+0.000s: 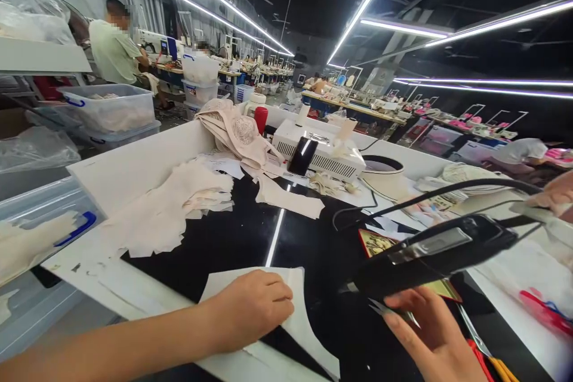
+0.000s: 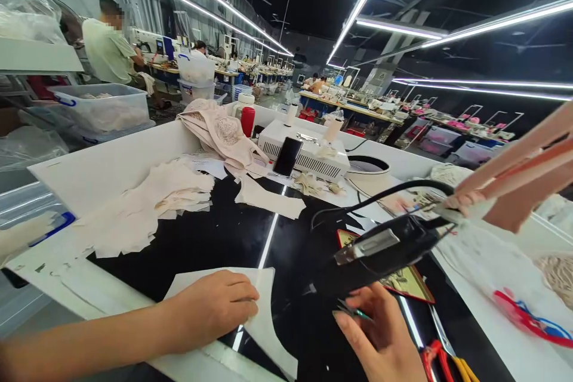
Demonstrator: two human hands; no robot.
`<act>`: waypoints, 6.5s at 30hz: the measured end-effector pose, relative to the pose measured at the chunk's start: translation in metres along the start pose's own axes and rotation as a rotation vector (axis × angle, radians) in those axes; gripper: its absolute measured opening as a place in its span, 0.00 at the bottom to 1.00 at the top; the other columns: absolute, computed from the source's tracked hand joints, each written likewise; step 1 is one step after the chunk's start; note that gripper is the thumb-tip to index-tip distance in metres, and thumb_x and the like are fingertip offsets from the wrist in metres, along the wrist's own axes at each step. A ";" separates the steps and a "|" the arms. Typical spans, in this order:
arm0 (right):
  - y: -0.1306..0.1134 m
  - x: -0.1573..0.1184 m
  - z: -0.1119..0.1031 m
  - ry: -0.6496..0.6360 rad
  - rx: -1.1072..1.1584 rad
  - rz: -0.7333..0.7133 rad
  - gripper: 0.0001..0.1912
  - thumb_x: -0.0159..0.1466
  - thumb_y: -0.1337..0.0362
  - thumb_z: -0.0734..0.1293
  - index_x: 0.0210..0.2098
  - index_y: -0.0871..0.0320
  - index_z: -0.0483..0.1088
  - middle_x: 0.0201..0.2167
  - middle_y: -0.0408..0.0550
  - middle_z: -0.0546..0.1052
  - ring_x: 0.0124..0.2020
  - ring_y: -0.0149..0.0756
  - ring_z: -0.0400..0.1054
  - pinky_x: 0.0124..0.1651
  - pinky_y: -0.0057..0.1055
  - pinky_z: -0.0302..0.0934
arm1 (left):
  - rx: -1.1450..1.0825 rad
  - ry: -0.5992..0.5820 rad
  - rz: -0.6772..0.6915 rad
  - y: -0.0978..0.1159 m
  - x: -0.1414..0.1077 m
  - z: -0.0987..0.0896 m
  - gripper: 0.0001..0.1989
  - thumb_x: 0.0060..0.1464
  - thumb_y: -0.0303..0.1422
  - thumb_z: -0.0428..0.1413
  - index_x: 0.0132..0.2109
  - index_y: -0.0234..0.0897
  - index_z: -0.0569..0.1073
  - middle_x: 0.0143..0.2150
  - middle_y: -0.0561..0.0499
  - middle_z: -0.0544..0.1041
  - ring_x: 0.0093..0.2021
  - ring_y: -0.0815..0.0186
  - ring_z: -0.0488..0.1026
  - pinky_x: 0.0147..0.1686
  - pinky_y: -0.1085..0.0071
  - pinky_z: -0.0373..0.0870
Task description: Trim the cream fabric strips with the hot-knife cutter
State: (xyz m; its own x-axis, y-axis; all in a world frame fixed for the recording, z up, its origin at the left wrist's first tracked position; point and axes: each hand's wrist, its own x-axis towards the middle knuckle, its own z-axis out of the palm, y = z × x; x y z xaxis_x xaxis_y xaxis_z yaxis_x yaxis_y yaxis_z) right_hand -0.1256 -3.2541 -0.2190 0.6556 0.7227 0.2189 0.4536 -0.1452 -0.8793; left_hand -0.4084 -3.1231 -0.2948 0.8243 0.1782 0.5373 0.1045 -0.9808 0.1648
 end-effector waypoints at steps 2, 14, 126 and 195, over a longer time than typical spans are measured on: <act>-0.017 0.011 0.012 -0.054 0.079 -0.093 0.38 0.47 0.46 0.83 0.53 0.50 0.72 0.47 0.51 0.82 0.47 0.48 0.79 0.45 0.36 0.77 | -0.024 -0.014 0.014 0.002 0.003 -0.002 0.09 0.63 0.18 0.57 0.38 0.37 0.72 0.41 0.51 0.80 0.44 0.66 0.75 0.48 0.69 0.72; -0.080 0.016 0.093 0.085 0.544 -0.418 0.26 0.61 0.59 0.78 0.56 0.49 0.68 0.37 0.40 0.78 0.30 0.34 0.73 0.36 0.36 0.73 | 0.029 -0.004 0.024 0.000 0.027 0.005 0.08 0.62 0.18 0.56 0.43 0.34 0.75 0.43 0.46 0.80 0.45 0.62 0.76 0.42 0.68 0.71; -0.076 0.024 0.133 -0.167 0.773 -0.403 0.21 0.64 0.55 0.75 0.53 0.48 0.67 0.32 0.38 0.74 0.27 0.33 0.69 0.31 0.33 0.69 | 0.223 0.028 -0.105 0.002 0.016 0.019 0.07 0.66 0.22 0.56 0.49 0.33 0.74 0.56 0.45 0.81 0.50 0.60 0.79 0.40 0.64 0.74; -0.063 -0.014 0.109 -0.302 0.871 -0.411 0.20 0.67 0.56 0.76 0.55 0.48 0.69 0.34 0.39 0.76 0.28 0.30 0.71 0.31 0.29 0.70 | 0.148 0.157 0.003 0.016 0.020 0.003 0.11 0.71 0.23 0.52 0.38 0.34 0.73 0.30 0.54 0.71 0.32 0.65 0.68 0.35 0.65 0.66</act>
State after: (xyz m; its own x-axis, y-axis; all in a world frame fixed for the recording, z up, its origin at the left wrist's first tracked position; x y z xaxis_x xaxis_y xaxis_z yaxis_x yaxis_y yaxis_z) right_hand -0.2293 -3.1811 -0.2125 0.3129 0.7642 0.5640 -0.0679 0.6103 -0.7893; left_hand -0.3884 -3.1353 -0.2838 0.7295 0.1740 0.6614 0.1921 -0.9803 0.0461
